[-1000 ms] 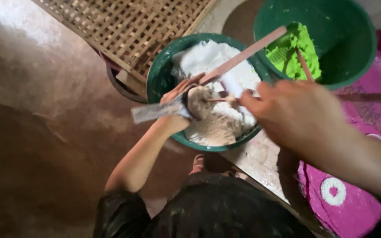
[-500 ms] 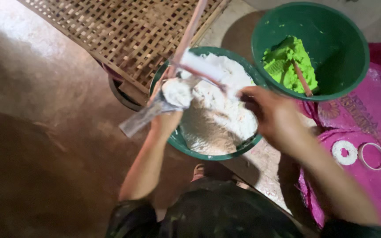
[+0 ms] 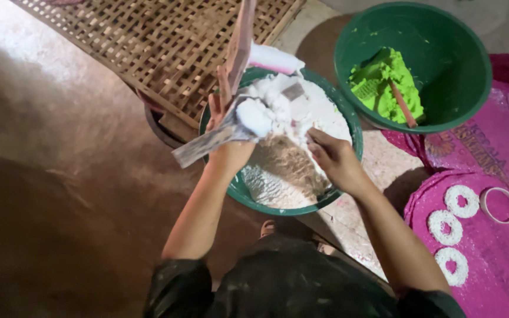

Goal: The person prepares traditional Indonesian snacks by using a specialized wooden tool to shape dough and arranging the finished pieces on a purple tray.

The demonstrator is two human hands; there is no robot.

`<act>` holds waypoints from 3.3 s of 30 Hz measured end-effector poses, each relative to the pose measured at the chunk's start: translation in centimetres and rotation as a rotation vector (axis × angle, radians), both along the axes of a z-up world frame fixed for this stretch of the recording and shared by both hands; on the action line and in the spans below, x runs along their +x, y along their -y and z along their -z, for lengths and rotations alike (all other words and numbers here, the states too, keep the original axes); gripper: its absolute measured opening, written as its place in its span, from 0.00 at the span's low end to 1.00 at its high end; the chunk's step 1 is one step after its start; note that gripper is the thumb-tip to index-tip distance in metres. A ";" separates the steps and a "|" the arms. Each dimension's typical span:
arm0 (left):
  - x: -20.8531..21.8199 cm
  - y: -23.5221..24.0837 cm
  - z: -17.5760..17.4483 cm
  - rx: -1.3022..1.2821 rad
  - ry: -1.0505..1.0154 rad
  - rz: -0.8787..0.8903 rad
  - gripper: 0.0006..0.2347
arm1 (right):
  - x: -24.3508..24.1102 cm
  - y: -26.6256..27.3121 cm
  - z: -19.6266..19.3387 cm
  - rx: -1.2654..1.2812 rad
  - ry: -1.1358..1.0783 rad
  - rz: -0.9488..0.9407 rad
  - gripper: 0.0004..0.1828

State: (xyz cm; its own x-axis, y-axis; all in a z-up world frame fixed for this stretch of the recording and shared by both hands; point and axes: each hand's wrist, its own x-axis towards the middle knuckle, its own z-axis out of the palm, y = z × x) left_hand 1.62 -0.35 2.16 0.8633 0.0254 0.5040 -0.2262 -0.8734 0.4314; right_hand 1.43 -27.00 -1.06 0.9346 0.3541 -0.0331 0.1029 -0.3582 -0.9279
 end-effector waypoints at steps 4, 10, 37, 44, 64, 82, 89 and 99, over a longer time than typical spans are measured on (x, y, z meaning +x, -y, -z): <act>1.2 0.5 2.3 0.085 -0.047 -0.054 0.27 | -0.9 -2.3 1.0 -0.133 0.244 -0.049 0.20; 6.2 -4.4 6.4 -0.395 -0.160 -0.112 0.43 | -3.7 -0.8 0.3 -0.235 0.058 -0.157 0.19; -10.0 24.3 -0.3 -0.724 -1.132 1.139 0.20 | -16.2 22.8 -13.1 -0.018 1.015 -0.245 0.39; -11.6 37.0 0.4 -0.666 -1.332 1.343 0.21 | -20.5 30.2 -10.1 -0.045 0.778 -0.019 0.41; 10.2 53.0 14.3 -0.316 -1.300 0.565 0.24 | -38.9 47.0 10.0 0.260 -0.122 0.737 0.56; -10.4 36.8 24.8 -0.767 -1.029 0.575 0.40 | -35.1 42.0 11.7 0.568 -0.282 0.836 0.55; -9.8 37.9 15.9 -0.260 -0.473 0.745 0.49 | -31.9 38.1 5.5 0.553 -0.184 0.717 0.59; -7.7 39.2 14.0 -0.061 -0.510 0.982 0.44 | -34.9 39.2 8.3 0.398 -0.337 0.858 0.62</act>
State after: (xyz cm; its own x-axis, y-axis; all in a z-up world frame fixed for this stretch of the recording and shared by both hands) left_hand -6.08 -39.59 -11.84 0.6278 -0.7713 0.1046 -0.5919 -0.3859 0.7076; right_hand -33.46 -66.16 -9.35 0.8430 -0.3919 -0.3686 -0.3346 0.1545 -0.9296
